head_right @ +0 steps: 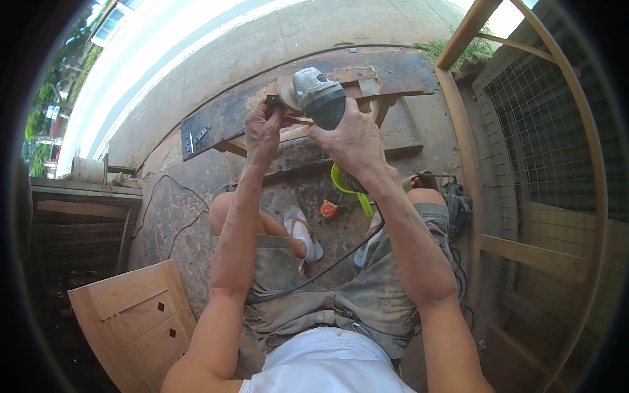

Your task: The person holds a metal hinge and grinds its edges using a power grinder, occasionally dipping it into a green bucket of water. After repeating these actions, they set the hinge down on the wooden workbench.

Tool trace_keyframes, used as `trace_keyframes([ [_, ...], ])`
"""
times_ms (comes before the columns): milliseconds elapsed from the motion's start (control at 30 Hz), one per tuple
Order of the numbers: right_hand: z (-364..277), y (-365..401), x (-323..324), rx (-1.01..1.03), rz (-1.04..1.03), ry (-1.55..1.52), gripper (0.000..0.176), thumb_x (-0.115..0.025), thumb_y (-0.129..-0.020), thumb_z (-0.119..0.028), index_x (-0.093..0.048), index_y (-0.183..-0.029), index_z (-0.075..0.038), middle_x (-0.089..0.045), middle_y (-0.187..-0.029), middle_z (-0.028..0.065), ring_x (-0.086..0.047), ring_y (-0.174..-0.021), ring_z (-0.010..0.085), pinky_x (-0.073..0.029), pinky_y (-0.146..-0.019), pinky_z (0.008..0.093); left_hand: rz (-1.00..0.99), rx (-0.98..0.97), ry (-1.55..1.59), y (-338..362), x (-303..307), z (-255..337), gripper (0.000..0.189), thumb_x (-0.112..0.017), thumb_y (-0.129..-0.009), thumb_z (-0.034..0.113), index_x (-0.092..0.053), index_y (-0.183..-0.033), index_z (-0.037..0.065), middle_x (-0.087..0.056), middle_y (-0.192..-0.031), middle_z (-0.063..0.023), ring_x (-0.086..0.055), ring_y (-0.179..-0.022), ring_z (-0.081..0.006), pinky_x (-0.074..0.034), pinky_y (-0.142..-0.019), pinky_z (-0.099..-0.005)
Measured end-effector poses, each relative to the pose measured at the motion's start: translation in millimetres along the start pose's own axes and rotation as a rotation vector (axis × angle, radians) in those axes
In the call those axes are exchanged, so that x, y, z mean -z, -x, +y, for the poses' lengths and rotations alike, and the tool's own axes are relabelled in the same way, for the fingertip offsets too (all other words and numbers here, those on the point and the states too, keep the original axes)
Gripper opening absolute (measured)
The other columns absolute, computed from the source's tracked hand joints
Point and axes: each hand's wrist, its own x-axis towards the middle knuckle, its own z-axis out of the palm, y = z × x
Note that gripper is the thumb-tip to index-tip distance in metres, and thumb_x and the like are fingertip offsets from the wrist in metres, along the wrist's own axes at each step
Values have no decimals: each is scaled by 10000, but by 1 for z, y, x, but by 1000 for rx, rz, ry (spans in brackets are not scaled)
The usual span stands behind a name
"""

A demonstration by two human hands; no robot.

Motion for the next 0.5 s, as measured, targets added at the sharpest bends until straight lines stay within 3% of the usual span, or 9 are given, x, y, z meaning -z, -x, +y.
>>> trace_keyframes([
  [500, -6, 3, 2, 7, -17, -30, 712, -854, -861, -408, -630, -1325, 83, -798, -1106, 301, -804, -1060, 436, -615, -981, 507, -24, 1, -52, 0, 1, -3, 256, -687, -1149, 191, -723, -1272, -31, -821, -1106, -133, -830, -944, -227, -682, -863, -352],
])
